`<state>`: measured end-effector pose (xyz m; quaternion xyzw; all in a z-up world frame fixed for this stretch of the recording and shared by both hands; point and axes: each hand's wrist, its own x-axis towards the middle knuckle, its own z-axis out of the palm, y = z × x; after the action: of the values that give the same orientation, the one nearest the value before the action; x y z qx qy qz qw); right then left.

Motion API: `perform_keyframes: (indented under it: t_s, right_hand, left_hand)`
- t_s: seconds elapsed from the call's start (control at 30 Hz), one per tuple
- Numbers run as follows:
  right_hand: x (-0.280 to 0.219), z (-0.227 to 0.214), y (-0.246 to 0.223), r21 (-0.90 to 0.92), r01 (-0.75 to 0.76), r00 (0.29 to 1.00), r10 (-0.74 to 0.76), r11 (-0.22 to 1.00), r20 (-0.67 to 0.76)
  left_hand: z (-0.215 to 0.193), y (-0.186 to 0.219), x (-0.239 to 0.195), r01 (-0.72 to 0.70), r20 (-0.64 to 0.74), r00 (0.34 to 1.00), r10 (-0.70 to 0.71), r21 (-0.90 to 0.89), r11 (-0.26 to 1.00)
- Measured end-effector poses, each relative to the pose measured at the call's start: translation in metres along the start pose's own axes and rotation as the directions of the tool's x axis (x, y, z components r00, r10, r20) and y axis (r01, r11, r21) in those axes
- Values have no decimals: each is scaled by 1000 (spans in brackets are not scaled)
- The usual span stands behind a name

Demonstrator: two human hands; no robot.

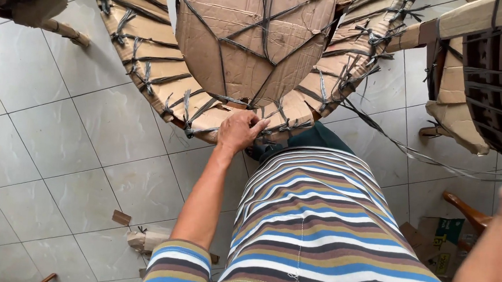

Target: Tightening and securing plastic strips around a cardboard-covered chair frame to form the seat structure.

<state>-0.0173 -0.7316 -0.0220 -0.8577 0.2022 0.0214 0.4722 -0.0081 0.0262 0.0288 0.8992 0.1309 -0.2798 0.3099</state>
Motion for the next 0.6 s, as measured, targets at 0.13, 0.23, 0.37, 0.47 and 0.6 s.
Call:
perform_keyframes:
  t_s: [0.13,0.23,0.37,0.47,0.6]
  right_hand:
    - [-30,129,-197,-26,-187,980,185,982,-73]
    - [-27,145,-172,-294,-406,862,470,865,192]
    - [-17,102,-48,-906,-108,557,780,409,286]
    - [-45,54,-49,-999,27,511,859,-47,-27]
    - [-58,25,-49,-931,-199,620,696,-306,-362]
  left_hand:
    - [-9,-9,21,33,99,995,-20,-139,990]
    - [-4,-16,38,175,201,968,-153,-98,980]
    - [7,-29,64,365,30,930,-365,-159,917]
    - [18,-32,80,435,-36,895,-444,-145,889]
    - [39,-27,94,322,-172,933,-316,11,947]
